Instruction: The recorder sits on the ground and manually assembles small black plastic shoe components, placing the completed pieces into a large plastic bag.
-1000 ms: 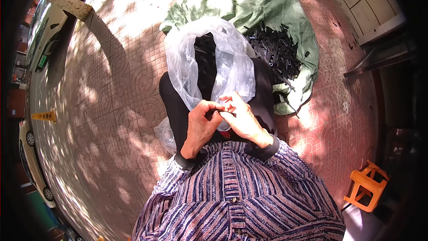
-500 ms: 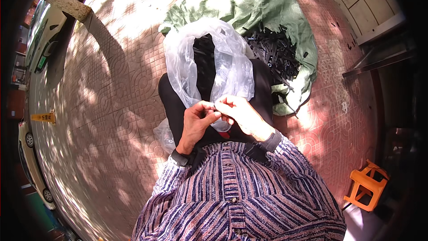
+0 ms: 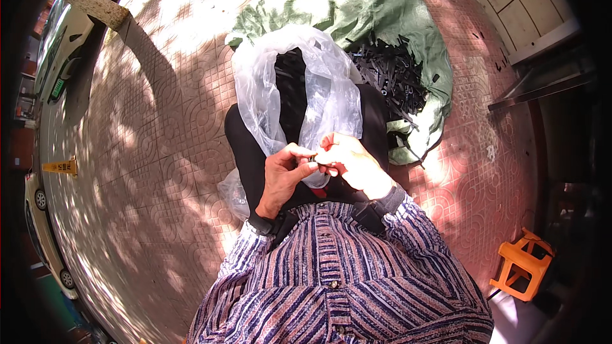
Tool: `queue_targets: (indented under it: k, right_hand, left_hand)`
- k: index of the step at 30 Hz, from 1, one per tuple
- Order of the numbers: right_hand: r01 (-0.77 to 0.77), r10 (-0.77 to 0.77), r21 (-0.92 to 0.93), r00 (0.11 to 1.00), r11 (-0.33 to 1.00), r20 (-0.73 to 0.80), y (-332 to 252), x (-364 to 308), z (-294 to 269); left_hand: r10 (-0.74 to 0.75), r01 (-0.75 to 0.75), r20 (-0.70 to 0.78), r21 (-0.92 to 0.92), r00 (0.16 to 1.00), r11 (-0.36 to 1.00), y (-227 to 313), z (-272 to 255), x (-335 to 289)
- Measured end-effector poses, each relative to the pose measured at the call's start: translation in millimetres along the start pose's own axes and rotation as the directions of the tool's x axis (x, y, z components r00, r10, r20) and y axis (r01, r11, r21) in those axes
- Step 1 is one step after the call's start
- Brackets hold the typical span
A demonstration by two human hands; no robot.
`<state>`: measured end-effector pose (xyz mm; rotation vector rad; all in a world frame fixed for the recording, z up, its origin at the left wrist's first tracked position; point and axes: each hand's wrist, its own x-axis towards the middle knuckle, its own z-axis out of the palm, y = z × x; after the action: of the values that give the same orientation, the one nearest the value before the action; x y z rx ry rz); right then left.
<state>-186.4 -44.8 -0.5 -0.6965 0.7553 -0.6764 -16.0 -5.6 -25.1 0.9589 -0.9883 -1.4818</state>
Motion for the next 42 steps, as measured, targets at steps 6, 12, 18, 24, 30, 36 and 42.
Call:
queue_targets:
  k: [6, 12, 18, 24, 30, 36, 42]
  right_hand:
    - [-0.009, 0.011, -0.079, 1.000, 0.997, 0.023, 7, 5, -1]
    - [-0.245, 0.238, 0.007, 0.946, 0.969, 0.219, -3, -3, 0]
    - [-0.047, 0.073, -0.181, 0.987, 0.982, 0.143, 5, 0, -8]
    - [-0.008, 0.038, -0.308, 0.995, 0.951, 0.091, 9, 1, -6]
    - [0.069, -0.023, -0.548, 0.996, 0.834, 0.092, 12, 2, -11]
    - [0.163, -0.098, -0.698, 0.986, 0.697, 0.132, 10, -3, -8]
    - [0.228, -0.171, -0.795, 0.973, 0.562, 0.158, 1, -6, 2]
  left_hand:
    - [0.031, -0.038, 0.065, 0.118, 0.997, 0.992, 8, -5, 1]
    - [0.109, -0.147, 0.148, 0.278, 0.983, 0.949, 8, -11, 1]
    - [-0.112, 0.107, 0.006, 0.247, 0.994, 0.963, 23, 0, 1]
    - [-0.277, 0.267, 0.088, 0.114, 0.957, 0.957, 29, 3, -3]
    - [-0.286, 0.282, 0.026, 0.099, 0.958, 0.954, 23, -2, -2]
    - [-0.308, 0.311, -0.052, 0.083, 0.950, 0.947, 23, 3, -3]
    - [-0.345, 0.349, -0.090, 0.032, 0.934, 0.937, 23, 4, -4]
